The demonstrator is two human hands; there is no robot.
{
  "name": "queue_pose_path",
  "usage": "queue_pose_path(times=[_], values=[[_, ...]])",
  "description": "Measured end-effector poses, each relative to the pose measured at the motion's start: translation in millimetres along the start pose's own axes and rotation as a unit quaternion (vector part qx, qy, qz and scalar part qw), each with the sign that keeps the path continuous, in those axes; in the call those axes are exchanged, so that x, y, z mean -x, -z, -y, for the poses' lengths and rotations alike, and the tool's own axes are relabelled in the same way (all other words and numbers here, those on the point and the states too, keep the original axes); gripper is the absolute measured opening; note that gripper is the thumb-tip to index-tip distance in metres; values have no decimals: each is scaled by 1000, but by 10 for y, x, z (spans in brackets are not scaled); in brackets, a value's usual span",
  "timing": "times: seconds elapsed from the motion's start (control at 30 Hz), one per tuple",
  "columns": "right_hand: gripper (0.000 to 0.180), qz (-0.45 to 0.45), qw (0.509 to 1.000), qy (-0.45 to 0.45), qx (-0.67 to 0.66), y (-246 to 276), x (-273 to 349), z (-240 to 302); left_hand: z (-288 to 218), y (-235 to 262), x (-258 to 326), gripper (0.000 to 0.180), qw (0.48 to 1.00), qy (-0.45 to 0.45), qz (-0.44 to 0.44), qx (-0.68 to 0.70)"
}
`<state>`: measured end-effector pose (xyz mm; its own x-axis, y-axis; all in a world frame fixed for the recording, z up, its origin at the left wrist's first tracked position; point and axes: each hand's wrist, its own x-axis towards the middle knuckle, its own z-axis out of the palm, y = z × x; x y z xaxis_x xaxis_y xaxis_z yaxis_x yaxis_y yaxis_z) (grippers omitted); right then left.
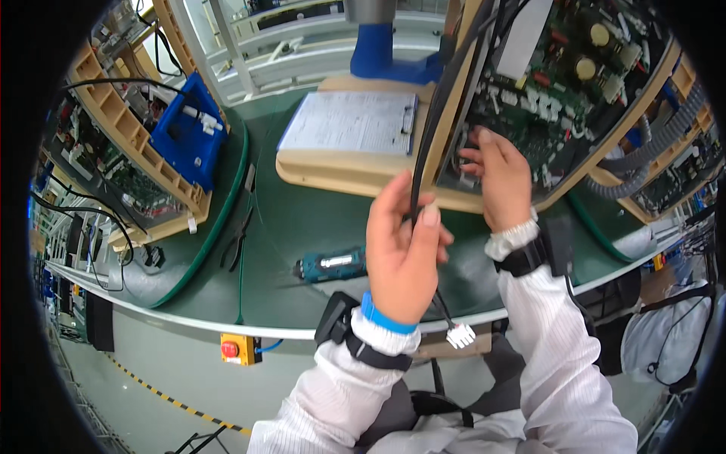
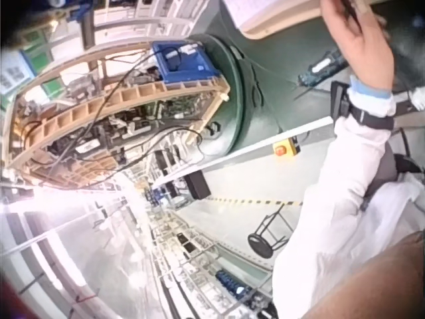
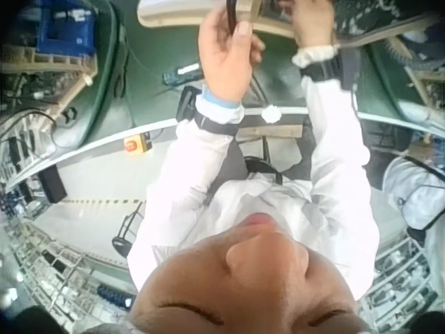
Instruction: Connecting wires and plugs to a large circuit board mounted on a chassis in an electronics factory.
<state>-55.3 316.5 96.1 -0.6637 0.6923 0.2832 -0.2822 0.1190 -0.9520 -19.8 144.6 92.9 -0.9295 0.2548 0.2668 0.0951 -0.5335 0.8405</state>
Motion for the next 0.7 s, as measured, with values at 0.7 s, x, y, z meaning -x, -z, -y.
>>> queue_pose_path(times=[0.7], values=[[25, 186, 946, -263, 29, 1346, 1688, 454, 365, -24, 89, 43, 949, -31, 227, -217]])
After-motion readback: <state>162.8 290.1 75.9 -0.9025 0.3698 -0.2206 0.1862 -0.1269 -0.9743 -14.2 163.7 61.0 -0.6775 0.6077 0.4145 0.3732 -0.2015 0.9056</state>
